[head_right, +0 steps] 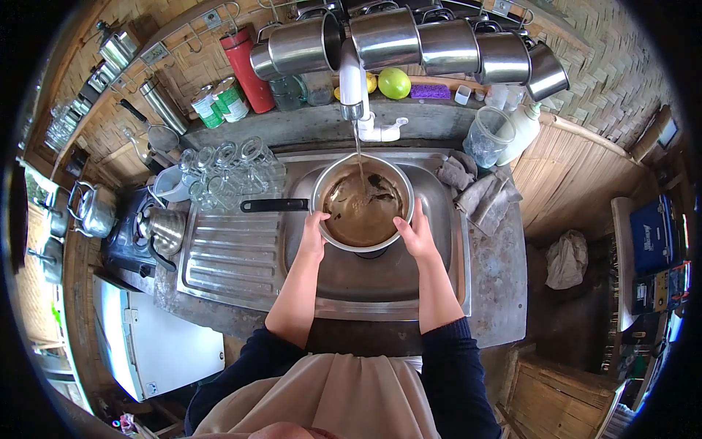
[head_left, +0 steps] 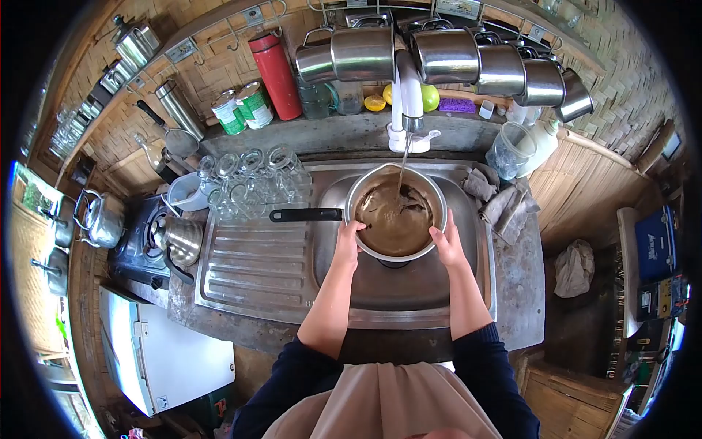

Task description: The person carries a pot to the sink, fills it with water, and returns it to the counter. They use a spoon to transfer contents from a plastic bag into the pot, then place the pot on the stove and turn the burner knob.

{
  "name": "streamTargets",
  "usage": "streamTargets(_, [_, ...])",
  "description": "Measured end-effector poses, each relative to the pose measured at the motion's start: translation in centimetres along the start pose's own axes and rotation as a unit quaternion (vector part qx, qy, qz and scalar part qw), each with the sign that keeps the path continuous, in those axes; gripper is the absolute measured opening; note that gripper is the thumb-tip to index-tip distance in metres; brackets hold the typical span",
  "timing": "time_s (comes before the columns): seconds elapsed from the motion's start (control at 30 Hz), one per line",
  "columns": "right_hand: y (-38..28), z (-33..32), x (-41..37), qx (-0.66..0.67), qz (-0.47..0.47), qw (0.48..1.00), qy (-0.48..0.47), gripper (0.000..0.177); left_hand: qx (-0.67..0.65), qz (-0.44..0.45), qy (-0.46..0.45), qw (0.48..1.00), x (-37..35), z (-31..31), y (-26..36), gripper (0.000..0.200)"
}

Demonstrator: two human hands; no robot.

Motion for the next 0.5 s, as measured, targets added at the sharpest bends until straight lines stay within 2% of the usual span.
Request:
streamTargets(0.23, [0.67,-0.14,0.1,0.038,-0.012,0.999,0.007,0.068,0.012,-0.003,-0.003,1.0,0.57,-0.33,-0.59,0.043])
streamTargets(0.4, [0.53,-0.17,0.03,0.027,0.023,0.999,-0.004,0.069,0.011,-0.013,-0.009,1.0,0.41,-0.12,-0.52,0.043])
streamTargets(0.5, [0.09,-0.13,0.18,0.009,-0.011,1.0,0.006,0.067,0.003,-0.003,-0.003,1.0,0.1,0.11,-0.13,0.043])
Point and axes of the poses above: each hand's wrist, its own x-axis towards the middle knuckle, its own z-axis out of the palm, y = z × x, the point moved 6 cm from there along x, towards the middle knuckle, and after that the axes turned 11 degrees about x, right-handed, at the moved point
